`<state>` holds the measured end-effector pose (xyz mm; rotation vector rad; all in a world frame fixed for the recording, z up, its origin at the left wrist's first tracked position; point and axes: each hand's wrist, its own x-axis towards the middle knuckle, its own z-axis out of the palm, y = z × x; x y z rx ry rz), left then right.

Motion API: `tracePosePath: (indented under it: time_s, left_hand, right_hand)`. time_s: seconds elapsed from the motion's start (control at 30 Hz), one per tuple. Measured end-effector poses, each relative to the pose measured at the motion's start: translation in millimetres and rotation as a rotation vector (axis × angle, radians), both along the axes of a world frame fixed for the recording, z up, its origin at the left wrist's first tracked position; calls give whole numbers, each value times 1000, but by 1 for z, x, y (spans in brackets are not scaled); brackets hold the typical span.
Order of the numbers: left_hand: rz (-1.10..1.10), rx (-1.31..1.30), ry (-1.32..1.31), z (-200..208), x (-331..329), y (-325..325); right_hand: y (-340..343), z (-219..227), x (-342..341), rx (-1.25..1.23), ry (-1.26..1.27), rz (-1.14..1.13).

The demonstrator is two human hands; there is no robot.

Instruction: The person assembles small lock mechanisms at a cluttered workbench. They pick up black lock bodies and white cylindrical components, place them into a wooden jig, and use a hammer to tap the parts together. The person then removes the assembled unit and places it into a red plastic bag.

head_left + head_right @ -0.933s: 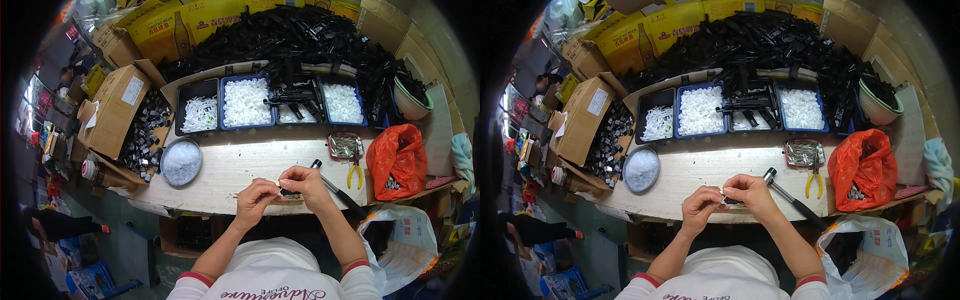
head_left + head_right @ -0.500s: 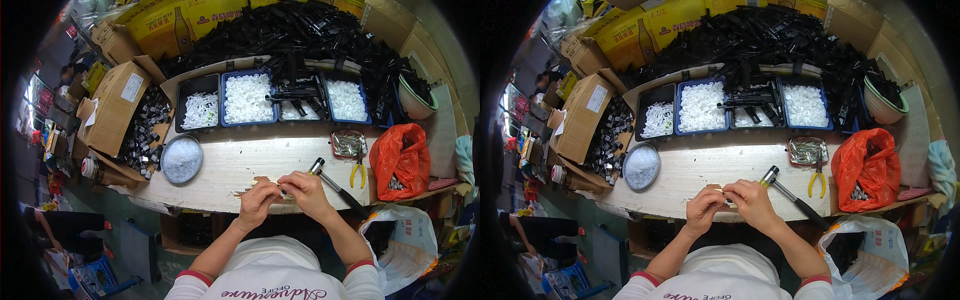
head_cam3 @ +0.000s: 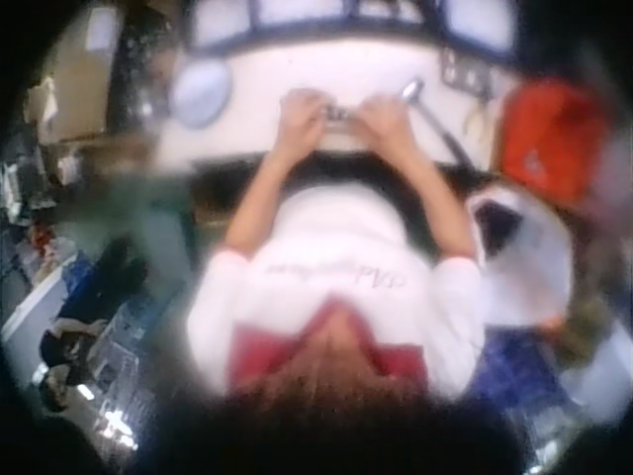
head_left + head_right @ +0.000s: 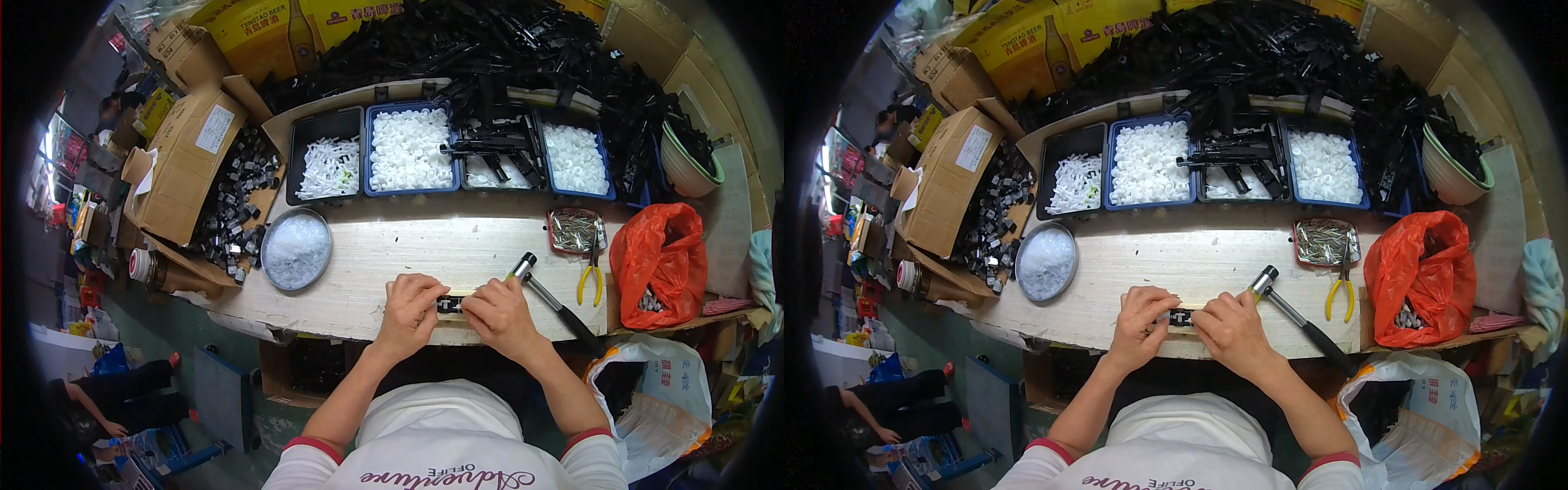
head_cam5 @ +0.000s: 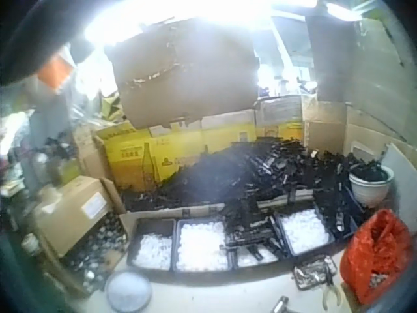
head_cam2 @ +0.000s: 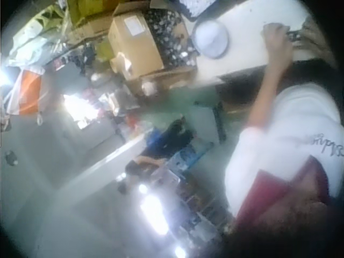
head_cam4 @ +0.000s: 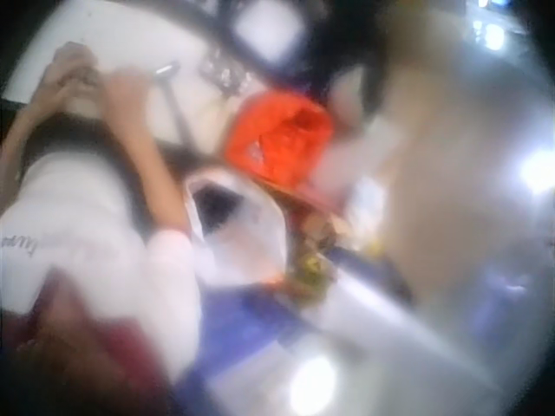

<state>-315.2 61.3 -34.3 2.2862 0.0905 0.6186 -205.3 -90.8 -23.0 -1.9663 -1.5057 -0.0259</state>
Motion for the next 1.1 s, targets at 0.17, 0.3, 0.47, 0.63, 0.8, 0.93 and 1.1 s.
tracePosePath:
  time_s: [0.17, 0.3, 0.47, 0.63, 0.8, 0.93, 1.1]
  left_hand:
    - [-38, 3, 182, -2, 0, -1]
    - [-72, 42, 201, 0, 3, 0]
    - [-81, 78, 283, 4, 10, 1]
    - [-200, 519, 430, 30, 27, -1]
    - [-406, 711, 486, 63, 79, -12]
    - [-314, 592, 151, 61, 190, -47]
    - [-209, 577, 189, 33, 294, -73]
  right_hand:
    - [5, -6, 0, -105, -38, 31]
    - [2, -1, 5, -80, 44, 10]
    - [1, -1, 4, -105, 70, 48]
    - [-14, 4, 24, -35, 130, -30]
    - [-54, 8, 79, 26, -15, -396]
    - [-75, 5, 115, -118, -182, -629]
    - [-66, -1, 136, -357, -238, -658]
